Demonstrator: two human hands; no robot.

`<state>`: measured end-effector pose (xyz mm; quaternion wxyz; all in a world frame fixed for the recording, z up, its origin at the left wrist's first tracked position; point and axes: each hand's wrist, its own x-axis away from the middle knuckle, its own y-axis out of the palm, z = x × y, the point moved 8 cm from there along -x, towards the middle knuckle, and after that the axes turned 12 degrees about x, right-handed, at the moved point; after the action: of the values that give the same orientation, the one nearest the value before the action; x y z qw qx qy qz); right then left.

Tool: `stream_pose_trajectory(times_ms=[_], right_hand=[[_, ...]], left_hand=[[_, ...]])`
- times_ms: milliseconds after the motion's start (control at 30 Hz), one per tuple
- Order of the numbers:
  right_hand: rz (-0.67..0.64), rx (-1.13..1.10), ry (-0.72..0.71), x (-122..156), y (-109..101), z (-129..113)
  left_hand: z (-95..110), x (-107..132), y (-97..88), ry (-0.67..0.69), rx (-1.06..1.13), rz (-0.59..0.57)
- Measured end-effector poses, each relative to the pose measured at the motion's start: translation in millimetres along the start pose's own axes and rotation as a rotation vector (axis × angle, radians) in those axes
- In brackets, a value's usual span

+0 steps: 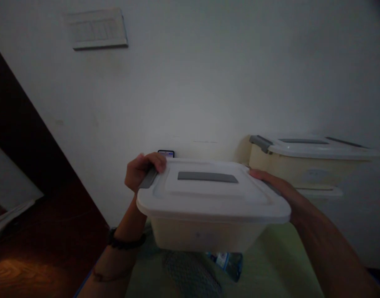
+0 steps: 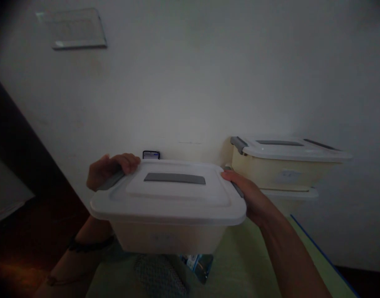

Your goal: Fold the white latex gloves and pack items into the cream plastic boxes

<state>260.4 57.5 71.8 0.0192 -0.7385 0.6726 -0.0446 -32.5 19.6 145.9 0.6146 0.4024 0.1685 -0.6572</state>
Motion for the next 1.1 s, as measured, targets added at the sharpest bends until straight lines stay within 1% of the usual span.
stream_pose_trajectory(times_ms=[67, 133, 233, 333, 400, 500, 567, 633, 700, 800, 833, 900, 933, 967, 1033, 1100], right_hand=[[-0.010, -0.017, 0.067, 1, 8, 5], [-0.002, -0.035, 0.109, 2, 10, 7], [0.015, -0.059, 0.120, 2, 10, 5], [0.001, -0.070, 0.099, 0, 10, 2], [-0.010, -0.066, 0.093, -1, 10, 2], [-0.006, -0.050, 0.099, -2, 9, 4], [-0.011, -0.037, 0.104, -1, 9, 5], [-0.021, -0.020, 0.101, 0, 9, 6], [-0.034, 0.002, 0.087, -1, 9, 6], [-0.052, 0.041, 0.048, -4, 9, 8], [-0.058, 0.054, 0.030, -6, 9, 9], [-0.070, 0.083, -0.014, -9, 10, 10], [-0.078, 0.100, -0.037, -10, 11, 10], [-0.086, 0.117, -0.058, -11, 12, 10], [-0.098, 0.147, -0.096, -13, 14, 10], [-0.099, 0.171, -0.127, -13, 14, 9]], left_hand=[[-5, 1, -12.7, -0.025, 0.031, 0.117], [-10, 4, -17.2, -0.048, 0.059, 0.178], [-23, 6, -19.3, -0.119, 0.170, 0.244], [-40, 6, -24.7, -0.207, 0.288, 0.320], [-51, 5, -29.9, -0.293, 0.223, 0.345], [-64, 2, -35.1, -0.441, -0.023, 0.309], [-65, 1, -34.7, -0.487, -0.140, 0.265], [-62, 2, -31.9, -0.504, -0.217, 0.228], [-57, 5, -27.2, -0.534, -0.366, 0.166], [-53, 12, -14.9, -0.588, -0.668, -0.017], [-51, 14, -9.7, -0.588, -0.752, -0.082], [-42, 17, 0.7, -0.551, -0.886, -0.174], [-37, 18, 7.5, -0.528, -0.937, -0.225], [-33, 21, 16.2, -0.515, -0.968, -0.301], [-30, 29, 36.9, -0.538, -0.948, -0.503], [-29, 38, 52.1, -0.567, -0.968, -0.668]])
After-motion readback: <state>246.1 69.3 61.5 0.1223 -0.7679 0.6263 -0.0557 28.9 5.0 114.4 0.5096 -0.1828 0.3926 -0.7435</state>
